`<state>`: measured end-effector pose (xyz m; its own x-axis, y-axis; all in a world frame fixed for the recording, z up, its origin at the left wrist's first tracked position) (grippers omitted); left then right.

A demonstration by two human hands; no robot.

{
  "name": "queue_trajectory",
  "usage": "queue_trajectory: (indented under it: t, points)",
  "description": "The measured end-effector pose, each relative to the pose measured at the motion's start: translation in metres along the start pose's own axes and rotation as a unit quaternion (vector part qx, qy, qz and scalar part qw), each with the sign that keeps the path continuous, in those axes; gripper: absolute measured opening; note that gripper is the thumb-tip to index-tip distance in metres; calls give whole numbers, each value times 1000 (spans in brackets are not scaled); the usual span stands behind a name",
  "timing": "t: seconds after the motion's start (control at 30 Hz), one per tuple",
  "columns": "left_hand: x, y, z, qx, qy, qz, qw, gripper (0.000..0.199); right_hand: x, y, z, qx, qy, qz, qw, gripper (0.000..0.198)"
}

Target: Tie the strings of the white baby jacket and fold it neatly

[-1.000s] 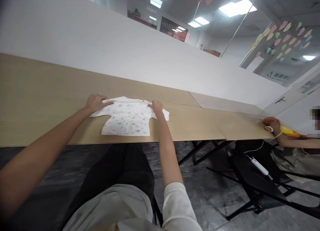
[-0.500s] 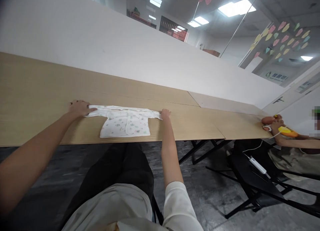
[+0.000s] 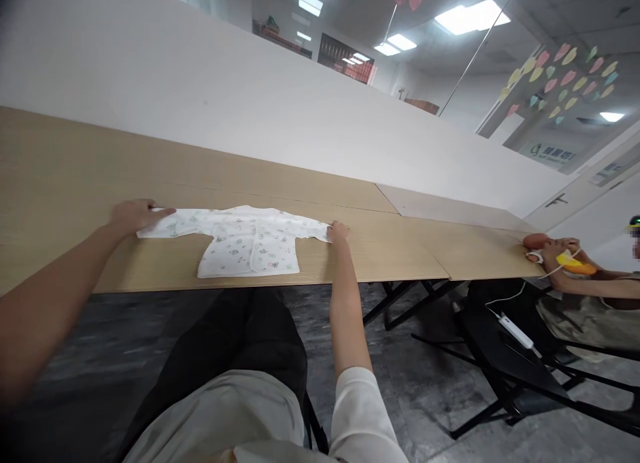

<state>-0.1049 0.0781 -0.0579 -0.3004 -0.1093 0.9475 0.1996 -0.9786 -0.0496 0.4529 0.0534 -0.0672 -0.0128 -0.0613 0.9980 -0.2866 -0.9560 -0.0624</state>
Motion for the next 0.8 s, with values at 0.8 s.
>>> queue_trajectory:
  t: [0.8]
  points:
    - [-94, 55, 205, -172, 157, 16, 972, 43, -15, 49, -220, 197, -135, 44, 970, 34]
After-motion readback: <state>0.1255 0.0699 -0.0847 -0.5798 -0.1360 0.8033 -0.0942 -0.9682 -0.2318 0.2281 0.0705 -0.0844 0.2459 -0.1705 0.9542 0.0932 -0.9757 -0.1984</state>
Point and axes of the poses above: each hand's wrist, its own y-axis away from the middle knuckle, its own x-axis out of the back of the hand, z = x × y, the point moved 7 cm from there along -y, towards the middle knuckle, and after that the axes turned 7 degrees about y, right-handed, at the moved point
